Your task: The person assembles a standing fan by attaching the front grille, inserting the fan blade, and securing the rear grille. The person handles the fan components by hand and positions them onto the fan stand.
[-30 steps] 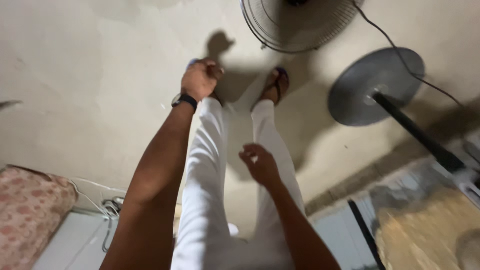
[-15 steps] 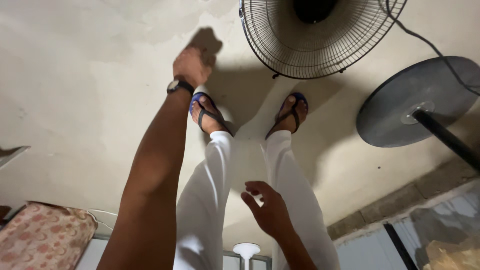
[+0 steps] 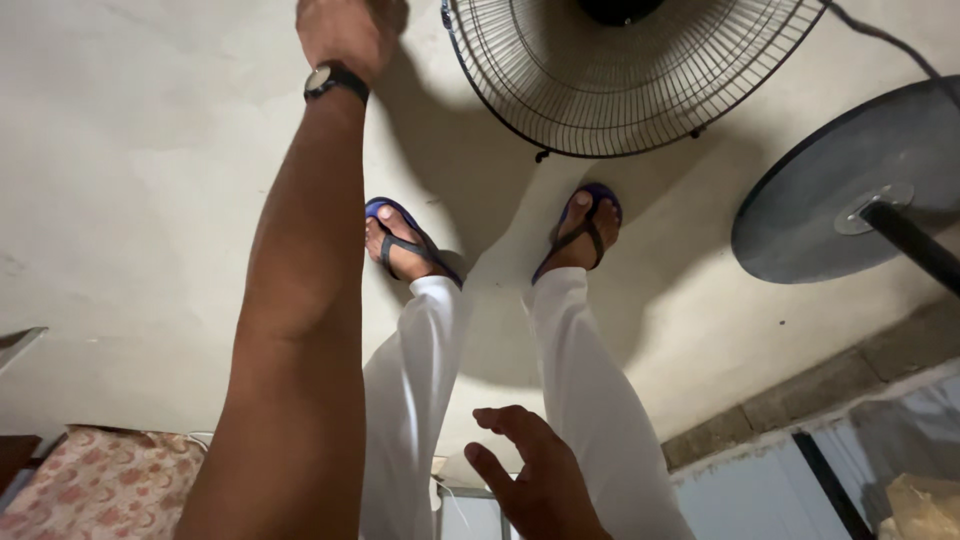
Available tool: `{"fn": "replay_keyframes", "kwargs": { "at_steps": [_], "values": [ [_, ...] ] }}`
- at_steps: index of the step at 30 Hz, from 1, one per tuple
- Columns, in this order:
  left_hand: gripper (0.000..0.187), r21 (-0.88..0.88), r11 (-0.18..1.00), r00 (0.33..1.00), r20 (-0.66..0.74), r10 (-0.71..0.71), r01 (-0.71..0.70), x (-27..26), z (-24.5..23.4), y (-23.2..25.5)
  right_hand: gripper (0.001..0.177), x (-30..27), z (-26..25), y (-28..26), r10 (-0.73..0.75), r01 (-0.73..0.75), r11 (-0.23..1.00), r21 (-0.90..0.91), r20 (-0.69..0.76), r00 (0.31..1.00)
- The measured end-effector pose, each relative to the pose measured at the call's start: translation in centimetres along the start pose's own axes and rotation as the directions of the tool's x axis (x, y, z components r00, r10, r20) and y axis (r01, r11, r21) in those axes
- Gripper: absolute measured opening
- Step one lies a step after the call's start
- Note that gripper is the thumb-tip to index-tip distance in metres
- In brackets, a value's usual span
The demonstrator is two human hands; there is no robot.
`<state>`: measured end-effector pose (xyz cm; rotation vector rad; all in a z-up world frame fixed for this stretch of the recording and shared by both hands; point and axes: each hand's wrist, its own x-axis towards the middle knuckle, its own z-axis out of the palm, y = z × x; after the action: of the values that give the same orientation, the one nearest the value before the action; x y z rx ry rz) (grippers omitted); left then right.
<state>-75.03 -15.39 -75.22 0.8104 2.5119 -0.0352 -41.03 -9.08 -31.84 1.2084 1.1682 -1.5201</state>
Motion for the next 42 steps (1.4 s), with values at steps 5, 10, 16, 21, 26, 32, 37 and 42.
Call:
{"fn": "replay_keyframes", "kwargs": {
  "at_steps": [5,10,16,21,26,32,37,42],
  "values": [
    [0.015,0.107,0.994,0.998,-0.054,-0.033,0.038,0.5,1.2,-0.1,0.041,0.2,-0.3,-0.2,0.007,-0.008,1.000,0.028,0.022,1.000],
    [0.022,0.123,0.991,0.979,-0.205,-0.018,0.044,-1.1,2.1,-0.7,0.040,0.0,-0.5,-0.1,-0.031,0.031,0.999,-0.045,0.010,0.999],
    [0.072,-0.136,0.984,0.993,0.039,-0.111,0.115,-8.6,-2.9,0.8,0.035,-0.2,0.7,2.0,-0.134,0.130,0.990,-0.051,-0.075,0.988],
    [0.061,-0.134,0.991,0.998,-0.062,-0.022,0.013,-19.0,-5.6,2.2,0.038,-0.5,1.8,4.8,-0.092,0.085,0.994,-0.066,-0.112,0.989],
    [0.052,-0.299,0.948,0.994,0.039,-0.099,0.106,-29.5,-13.1,7.8,0.038,-3.9,1.4,6.6,-0.208,0.191,0.976,-0.107,-0.170,0.963],
    [0.045,-0.729,0.649,0.975,0.126,-0.182,0.216,-39.8,-27.9,17.1,0.039,-10.3,-1.9,9.6,-0.300,0.285,0.954,-0.097,-0.228,0.926],
    [0.040,-0.879,0.473,0.959,-0.072,-0.272,0.068,-48.2,-37.8,26.2,0.040,-15.6,-6.4,11.3,-0.535,0.586,0.737,0.337,-0.240,0.810],
    [0.035,-0.873,0.425,0.942,-0.315,-0.118,-0.238,-55.2,-45.3,33.3,0.035,-25.8,-11.0,9.7,-0.382,0.404,0.753,0.520,-0.154,0.911]
  ]
}}
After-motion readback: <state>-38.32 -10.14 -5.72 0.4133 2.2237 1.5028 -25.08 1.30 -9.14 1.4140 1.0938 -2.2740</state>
